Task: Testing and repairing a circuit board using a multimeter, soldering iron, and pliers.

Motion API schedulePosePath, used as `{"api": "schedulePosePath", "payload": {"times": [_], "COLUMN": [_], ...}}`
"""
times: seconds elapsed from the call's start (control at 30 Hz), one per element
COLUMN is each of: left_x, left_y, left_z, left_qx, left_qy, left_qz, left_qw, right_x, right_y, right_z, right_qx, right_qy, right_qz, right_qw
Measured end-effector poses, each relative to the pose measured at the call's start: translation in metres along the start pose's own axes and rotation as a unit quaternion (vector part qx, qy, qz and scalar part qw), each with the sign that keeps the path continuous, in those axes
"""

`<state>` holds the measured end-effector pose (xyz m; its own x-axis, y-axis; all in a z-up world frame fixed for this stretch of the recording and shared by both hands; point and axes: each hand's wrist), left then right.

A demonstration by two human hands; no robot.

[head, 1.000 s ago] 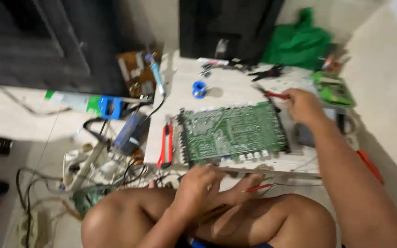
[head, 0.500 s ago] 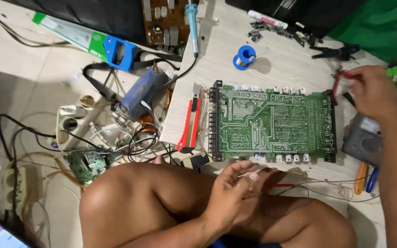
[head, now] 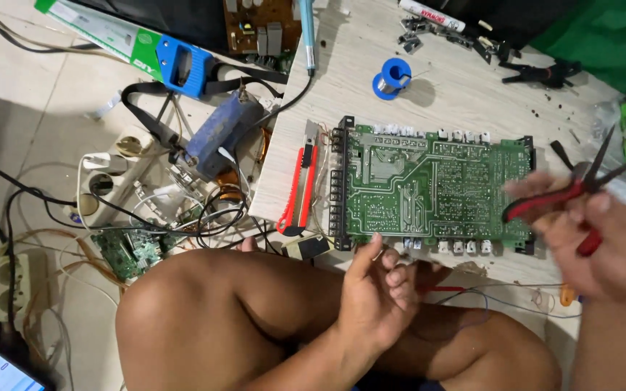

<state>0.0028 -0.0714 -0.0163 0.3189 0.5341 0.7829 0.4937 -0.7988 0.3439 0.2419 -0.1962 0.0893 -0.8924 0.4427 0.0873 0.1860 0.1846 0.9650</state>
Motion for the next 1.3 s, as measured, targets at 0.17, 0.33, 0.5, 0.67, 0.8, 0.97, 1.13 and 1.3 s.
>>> {"api": "schedulePosePath", "payload": {"times": [0.17,0.33,0.5,0.67,0.8,0.97,1.13,1.3], "left_x": [0.000,0.004,0.011,0.020,0.014,0.016,0.013,0.008], "left_y": [0.000,0.001,0.000,-0.004,-0.004,-0.004,-0.005,-0.003], "left_z": [0.009,0.010,0.012,0.008,0.011,0.011,0.013,0.014], "left_qx": [0.022,0.187,0.219,0.198,0.189,0.175,0.206,0.210], "left_qy": [0.009,-0.055,-0.055,-0.081,-0.066,-0.053,-0.044,-0.046], "left_qz": [0.041,0.176,0.309,0.292,0.230,0.202,0.243,0.218], "left_qw": [0.999,0.965,0.924,0.932,0.952,0.962,0.947,0.952], "right_x": [0.026,0.035,0.057,0.054,0.056,0.054,0.054,0.052], "right_y": [-0.032,-0.043,-0.026,-0.024,-0.021,-0.023,-0.026,-0.029], "right_z": [-0.028,-0.032,-0.009,0.017,0.031,0.040,0.045,0.049], "right_qx": [0.080,0.142,0.077,0.037,-0.024,-0.042,-0.078,-0.092], "right_qy": [-0.047,-0.134,-0.155,-0.111,-0.089,-0.068,-0.069,-0.063], "right_qz": [0.132,-0.069,-0.509,-0.603,-0.674,-0.674,-0.687,-0.673], "right_qw": [0.987,0.978,0.843,0.789,0.733,0.734,0.719,0.731]}}
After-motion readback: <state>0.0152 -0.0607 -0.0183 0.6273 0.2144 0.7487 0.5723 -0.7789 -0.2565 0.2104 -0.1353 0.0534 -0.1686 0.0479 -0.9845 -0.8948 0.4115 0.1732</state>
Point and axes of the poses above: each hand's wrist, its own z-axis towards the middle knuckle, its own x-axis out of the palm, y = z × x, and after that the axes turned 14 degrees about x, right-handed
